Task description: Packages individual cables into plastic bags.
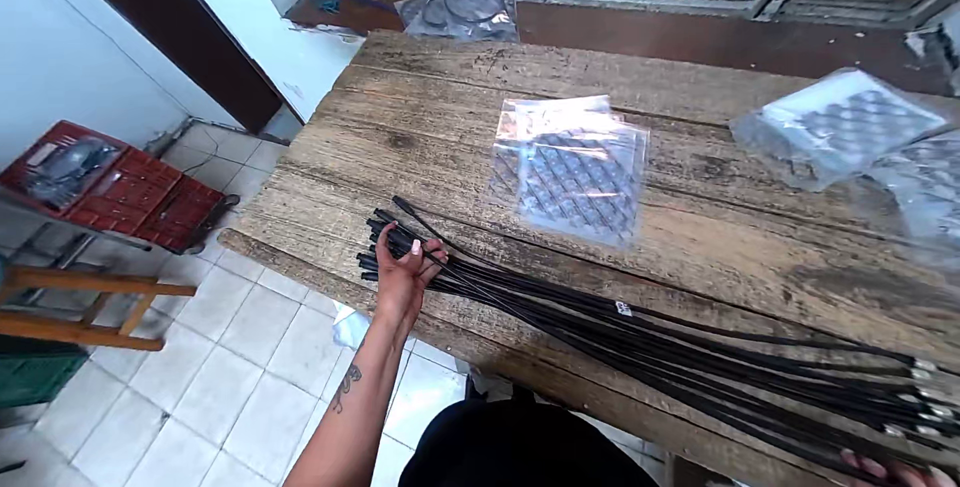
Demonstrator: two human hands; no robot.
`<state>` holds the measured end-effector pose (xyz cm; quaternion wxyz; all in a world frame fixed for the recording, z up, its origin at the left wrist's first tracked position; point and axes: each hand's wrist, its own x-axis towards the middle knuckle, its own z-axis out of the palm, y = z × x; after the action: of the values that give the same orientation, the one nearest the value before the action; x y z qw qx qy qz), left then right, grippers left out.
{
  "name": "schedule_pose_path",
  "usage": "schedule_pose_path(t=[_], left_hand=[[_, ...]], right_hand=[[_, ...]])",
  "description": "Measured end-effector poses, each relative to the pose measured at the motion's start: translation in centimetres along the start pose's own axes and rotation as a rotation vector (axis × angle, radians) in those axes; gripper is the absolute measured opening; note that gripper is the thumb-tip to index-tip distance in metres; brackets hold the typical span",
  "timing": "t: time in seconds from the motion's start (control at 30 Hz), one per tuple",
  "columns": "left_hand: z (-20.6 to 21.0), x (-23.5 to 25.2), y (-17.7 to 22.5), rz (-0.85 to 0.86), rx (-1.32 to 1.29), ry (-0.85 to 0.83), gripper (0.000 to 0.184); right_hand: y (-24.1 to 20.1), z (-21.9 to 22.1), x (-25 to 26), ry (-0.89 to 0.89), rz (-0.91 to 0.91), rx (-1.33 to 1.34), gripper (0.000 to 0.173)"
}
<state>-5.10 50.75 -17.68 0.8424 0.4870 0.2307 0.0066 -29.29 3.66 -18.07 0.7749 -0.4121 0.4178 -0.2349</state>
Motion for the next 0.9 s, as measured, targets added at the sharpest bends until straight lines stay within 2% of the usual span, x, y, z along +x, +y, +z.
schedule_pose_path(t=[0.07, 0.13, 0.2, 0.23, 0.3, 0.37, 0.43, 0.5, 0.53, 0.57, 0.6, 0.63, 0.73, 0.8, 0.83, 0.9], left_hand=[[1.4, -0.1, 0.0, -0.006, -0.088, 0.010, 0.062], [4.1, -2.9, -1.4, -0.011, -0.024, 0.047, 0.047], [6.1, -6.0, -2.5, -0.012, 0.073, 0.001, 0.029], [6.3, -6.4, -2.0, -0.030, 0.141, -0.072, 0.026], [5.8, -5.8, 0.6, -0.146, 0.381, -0.349, 0.035], [6.1, -5.0, 3.0, -0.255, 0.732, -0.685, 0.038], [7.3, -5.1, 3.6, -0.265, 1.000, -0.909, 0.037], [8.1, -5.2, 3.3, -0.240, 1.151, -1.110, 0.036], [8.4, -5.2, 3.2, -0.224, 1.190, -1.201, 0.037], [8.5, -5.2, 3.2, -0.204, 1.205, -1.265, 0.038], [8.5, -5.4, 3.3, -0.173, 1.213, -1.283, 0.037], [8.5, -5.6, 3.4, -0.128, 1.215, -1.228, 0.035], [6.4, -6.3, 0.9, -0.007, 1.117, -0.838, 0.021], [3.6, -7.2, -2.6, 0.015, 0.966, -0.677, 0.026], [2.6, -8.0, -4.6, 0.063, 0.872, -0.620, 0.026], [2.5, -9.5, -7.8, 0.154, 0.697, -0.477, 0.023]], right_hand=[[0.3, 1.0, -0.6, 0.042, 0.007, 0.018, 0.014], [0.6, 1.8, -0.9, 0.095, 0.016, 0.016, 0.015], [0.5, 2.9, -0.6, 0.141, 0.017, -0.023, 0.023], [0.3, 4.0, -0.6, 0.143, 0.000, -0.080, 0.026], [-0.5, 8.4, -2.0, 0.028, -0.096, -0.267, 0.019], [-0.7, 14.7, -4.1, -0.159, -0.257, -0.475, 0.033], [-0.1, 19.7, -5.5, -0.417, -0.560, -0.797, 0.050], [1.3, 23.3, -6.0, -0.554, -1.058, -1.117, 0.045], [2.0, 24.2, -6.0, -0.635, -1.222, -1.216, 0.042], [2.7, 24.4, -5.8, -0.738, -1.289, -1.262, 0.040], [3.5, 23.9, -5.4, -0.820, -1.315, -1.269, 0.039], [4.1, 22.9, -4.9, -0.878, -1.297, -1.263, 0.038], [5.7, 18.8, -4.1, -0.898, -1.155, -1.253, 0.034], [5.9, 16.4, -4.2, -0.838, -1.101, -1.320, 0.032], [6.0, 15.7, -4.3, -0.807, -1.087, -1.362, 0.043], [6.3, 14.4, -4.8, -0.802, -1.032, -1.431, 0.086]])
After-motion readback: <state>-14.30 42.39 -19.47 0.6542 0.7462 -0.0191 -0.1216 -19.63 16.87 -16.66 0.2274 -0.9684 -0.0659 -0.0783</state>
